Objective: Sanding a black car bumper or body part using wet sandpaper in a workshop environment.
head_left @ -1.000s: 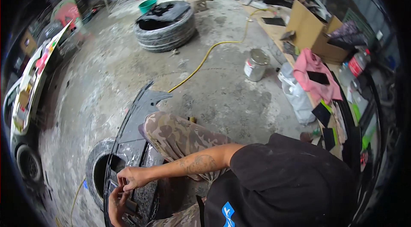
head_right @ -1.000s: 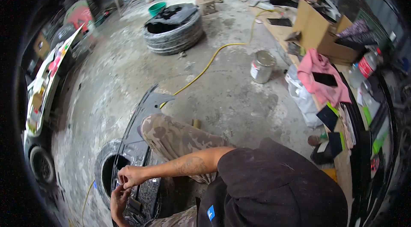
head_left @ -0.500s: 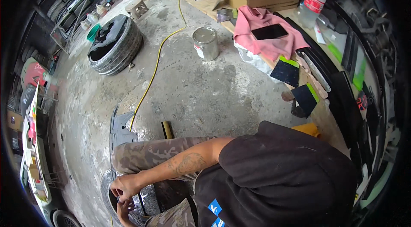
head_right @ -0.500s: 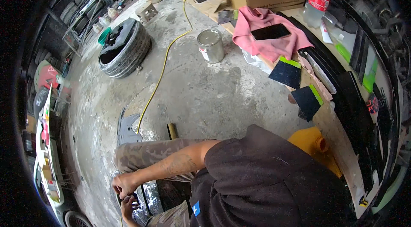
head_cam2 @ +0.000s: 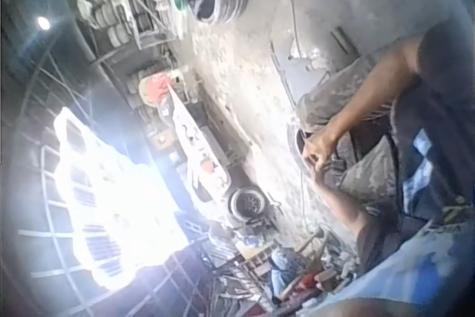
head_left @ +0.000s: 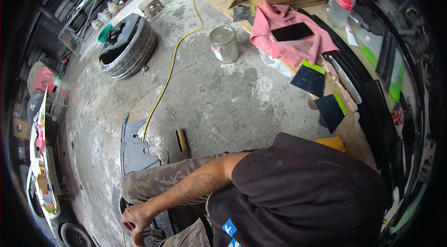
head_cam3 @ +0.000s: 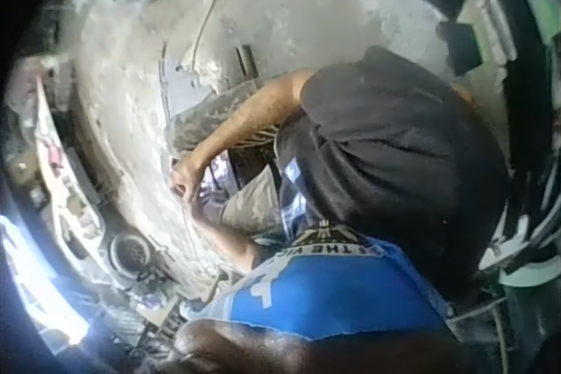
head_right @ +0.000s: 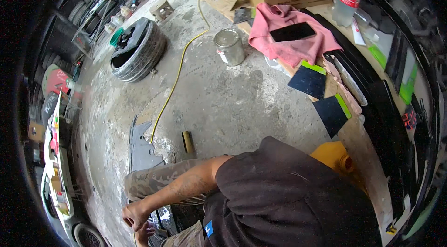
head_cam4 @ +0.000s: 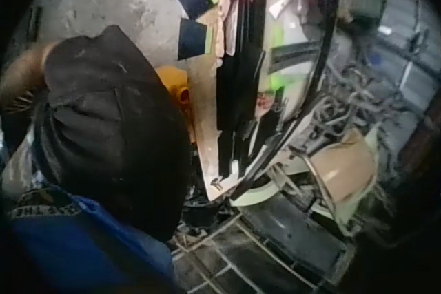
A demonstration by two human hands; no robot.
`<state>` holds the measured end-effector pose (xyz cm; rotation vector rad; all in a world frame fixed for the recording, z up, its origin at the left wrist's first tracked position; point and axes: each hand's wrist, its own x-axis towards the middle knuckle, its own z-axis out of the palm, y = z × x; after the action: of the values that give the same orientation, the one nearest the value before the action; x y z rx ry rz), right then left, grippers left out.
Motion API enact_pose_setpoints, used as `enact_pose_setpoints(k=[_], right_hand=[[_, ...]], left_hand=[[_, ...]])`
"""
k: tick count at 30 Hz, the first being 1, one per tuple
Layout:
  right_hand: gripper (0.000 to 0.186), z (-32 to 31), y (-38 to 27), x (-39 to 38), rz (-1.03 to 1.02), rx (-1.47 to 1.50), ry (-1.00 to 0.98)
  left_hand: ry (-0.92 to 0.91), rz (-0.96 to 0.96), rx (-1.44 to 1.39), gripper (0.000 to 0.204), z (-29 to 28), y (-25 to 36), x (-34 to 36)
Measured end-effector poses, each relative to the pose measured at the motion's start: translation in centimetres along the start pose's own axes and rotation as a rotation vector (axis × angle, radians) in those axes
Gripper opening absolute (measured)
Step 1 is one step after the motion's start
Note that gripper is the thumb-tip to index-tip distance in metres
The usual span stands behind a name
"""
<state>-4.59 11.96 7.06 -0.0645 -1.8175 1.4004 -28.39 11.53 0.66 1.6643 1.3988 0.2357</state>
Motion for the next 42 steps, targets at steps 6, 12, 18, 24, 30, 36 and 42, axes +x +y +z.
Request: enact_pose_setpoints(k=[6,12,18,24,30,36,42], right_hand=[[0.027,0.4,-2.1,-0.9,0.026,0.187,-0.123],[0.028,-2.0,-1.7,0.2,0.130,0.006,-0.354],[0.025,-1.8,1.9,-0.6,0.141,0.018,-0.553],[0.027,-7.4,4.1,-7.0,0.326,-0.099,-0.608],[0.029,-6.6,0.3,-8.6,0.242,-0.078,-0.708],[0.030,-6.6,1.6,-8.2,0.428,-0.140,-0.707],[0.032,-6.3,4.5,-5.4,0.666,-0.221,-0.669]], left_hand=[[0.439,-0.017,-0.147,0.032,-1.3,-2.8,-4.6],[0.500,-0.523,0.020,0.039,4.8,5.2,-13.9],[0.745,-0.448,0.158,0.038,13.8,9.0,-18.0],[0.593,-0.402,0.213,0.039,25.7,12.5,-11.0],[0.248,-0.097,-0.159,0.045,31.9,13.1,-6.9],[0.357,-0.393,-0.210,0.035,25.6,16.0,-7.2],[0.160,-0.340,-0.247,0.045,27.5,8.2,-7.5]])
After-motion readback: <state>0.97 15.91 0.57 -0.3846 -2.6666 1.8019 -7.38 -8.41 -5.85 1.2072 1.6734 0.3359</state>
